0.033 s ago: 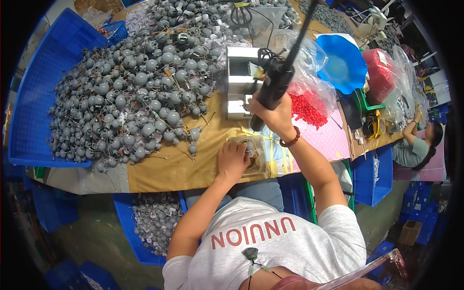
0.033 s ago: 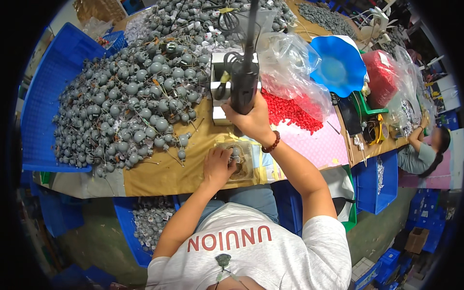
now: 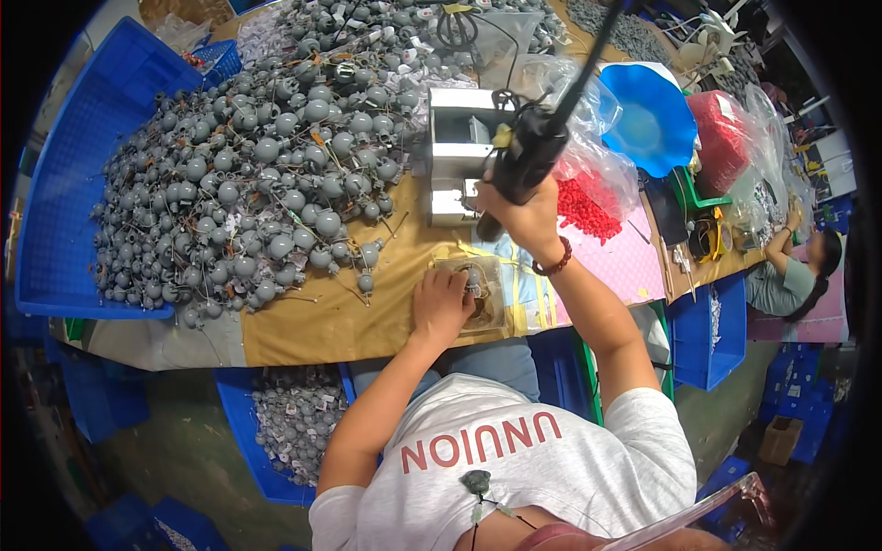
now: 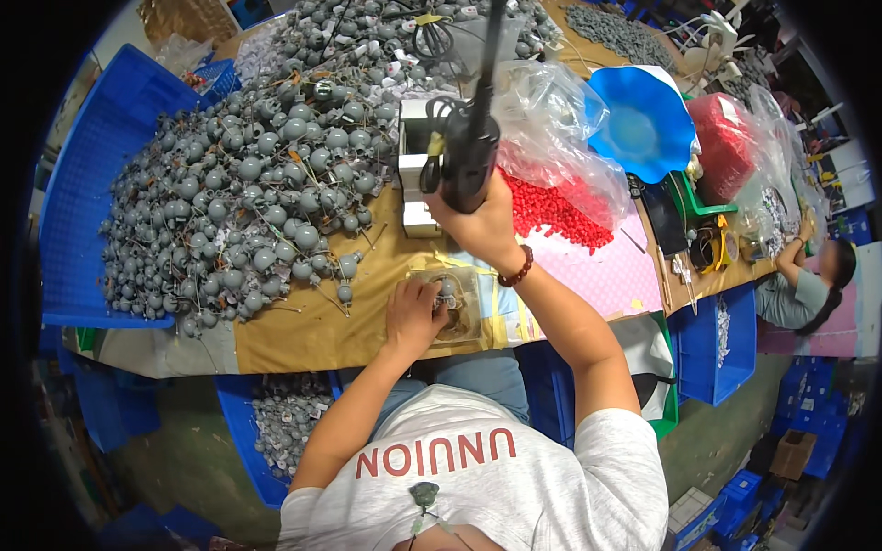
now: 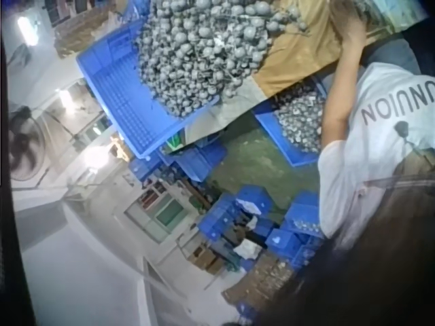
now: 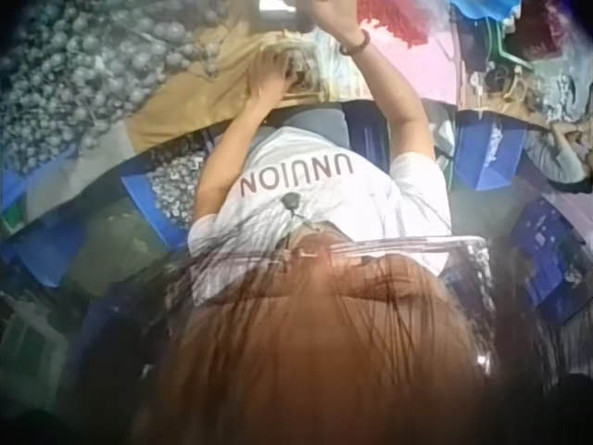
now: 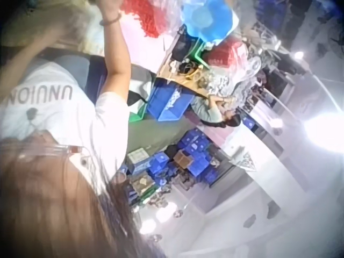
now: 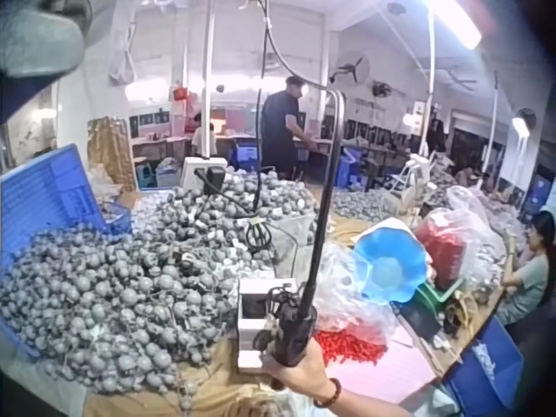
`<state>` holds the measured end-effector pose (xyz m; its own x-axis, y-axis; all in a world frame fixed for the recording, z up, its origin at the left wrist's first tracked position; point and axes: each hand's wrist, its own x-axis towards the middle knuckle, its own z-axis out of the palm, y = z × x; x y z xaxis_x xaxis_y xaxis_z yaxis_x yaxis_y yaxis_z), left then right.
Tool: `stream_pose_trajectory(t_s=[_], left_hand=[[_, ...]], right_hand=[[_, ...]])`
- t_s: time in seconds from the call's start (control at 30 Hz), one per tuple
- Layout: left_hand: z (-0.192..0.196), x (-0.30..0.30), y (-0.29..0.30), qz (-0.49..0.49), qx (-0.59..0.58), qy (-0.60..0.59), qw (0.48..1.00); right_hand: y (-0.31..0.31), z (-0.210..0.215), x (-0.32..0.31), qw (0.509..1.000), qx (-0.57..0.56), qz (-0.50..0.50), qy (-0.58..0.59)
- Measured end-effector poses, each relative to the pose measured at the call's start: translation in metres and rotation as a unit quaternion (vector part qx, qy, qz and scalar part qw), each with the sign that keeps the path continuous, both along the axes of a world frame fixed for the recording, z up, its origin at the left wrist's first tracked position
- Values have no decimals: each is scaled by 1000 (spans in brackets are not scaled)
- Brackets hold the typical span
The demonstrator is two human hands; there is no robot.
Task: Processing small plastic toy spheres using a handheld power tool on a workshop bench.
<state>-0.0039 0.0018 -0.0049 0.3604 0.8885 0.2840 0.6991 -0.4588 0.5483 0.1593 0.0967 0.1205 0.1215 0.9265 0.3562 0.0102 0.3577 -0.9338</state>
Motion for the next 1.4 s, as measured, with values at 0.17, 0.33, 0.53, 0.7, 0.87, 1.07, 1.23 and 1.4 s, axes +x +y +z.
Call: stream_pose_trajectory(t_s=[0.17, 0.33, 0.53, 0.7, 0.87, 1.07, 1.23, 1.4], left_hand=[[1, 1, 0, 0, -4, 0, 1000], [2, 1, 0, -1, -2, -3, 1000], [0, -1, -1, 2, -12, -1, 1000], [-3, 1, -1, 3, -13, 7, 1000], [0, 0, -1, 3, -14, 10, 1000], [3, 0, -1, -3, -25, 3, 1000], [3, 0, 0, -1, -22, 9, 1000], [5, 0, 0, -4, -11, -2, 1000]], right_hand=[[37, 19, 3, 996, 69, -43, 33], [60, 14, -5, 999, 29, -27, 13], [34, 5, -11, 998, -55, 12, -2], [-24, -2, -6, 995, -96, 33, -5], [-19, 12, 6, 1000, -2, 12, 4], [-19, -10, 20, 999, 5, -35, 25], [-24, -61, 30, 997, -8, -78, -3], [-23, -78, 30, 996, -3, -93, 16]])
